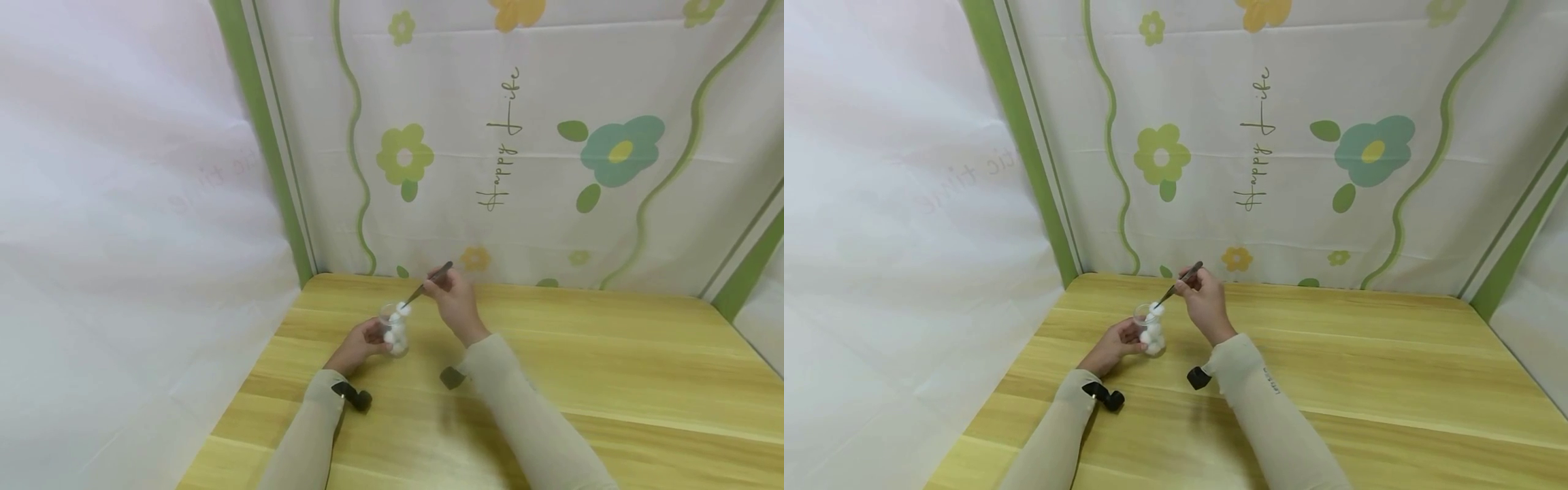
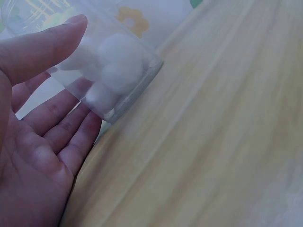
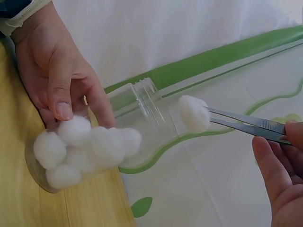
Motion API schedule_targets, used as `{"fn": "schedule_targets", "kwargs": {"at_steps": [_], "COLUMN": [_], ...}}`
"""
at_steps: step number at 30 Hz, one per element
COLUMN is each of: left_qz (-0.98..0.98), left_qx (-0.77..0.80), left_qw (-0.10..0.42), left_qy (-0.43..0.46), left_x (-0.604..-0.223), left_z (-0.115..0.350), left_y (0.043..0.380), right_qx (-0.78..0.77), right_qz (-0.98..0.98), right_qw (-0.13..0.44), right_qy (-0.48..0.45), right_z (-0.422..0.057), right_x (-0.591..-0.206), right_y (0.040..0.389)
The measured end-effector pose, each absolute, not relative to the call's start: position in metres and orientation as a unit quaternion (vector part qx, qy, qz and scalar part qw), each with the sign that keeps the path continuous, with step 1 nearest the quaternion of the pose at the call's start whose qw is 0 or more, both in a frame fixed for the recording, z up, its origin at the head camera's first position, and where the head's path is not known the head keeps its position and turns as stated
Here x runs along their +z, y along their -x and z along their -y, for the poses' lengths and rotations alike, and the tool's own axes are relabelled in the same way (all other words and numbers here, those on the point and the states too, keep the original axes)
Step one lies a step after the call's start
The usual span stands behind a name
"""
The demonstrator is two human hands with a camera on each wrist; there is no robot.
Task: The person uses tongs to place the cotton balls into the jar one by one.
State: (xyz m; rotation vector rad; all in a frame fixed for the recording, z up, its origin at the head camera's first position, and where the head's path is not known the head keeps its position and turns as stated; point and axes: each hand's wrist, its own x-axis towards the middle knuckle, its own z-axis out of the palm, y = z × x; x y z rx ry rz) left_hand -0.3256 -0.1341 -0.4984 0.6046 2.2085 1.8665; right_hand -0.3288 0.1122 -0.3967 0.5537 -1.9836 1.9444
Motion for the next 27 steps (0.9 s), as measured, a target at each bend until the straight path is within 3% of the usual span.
{"fn": "schedule_targets", "kwargs": {"at_steps": [27], "left_qz": [-0.748], "left_qx": [0.621], "left_qw": [0.08], "left_qy": [-0.221], "left_x": [-0.494], "left_z": [0.134], "left_y": [0.319], "right_qx": [0.701], "right_qz": [0.673], "right_qw": [0.132], "right_qy": [-0.194], "right_z": [-0.09], "right_x": [-0.421], "right_y": [0.335]}}
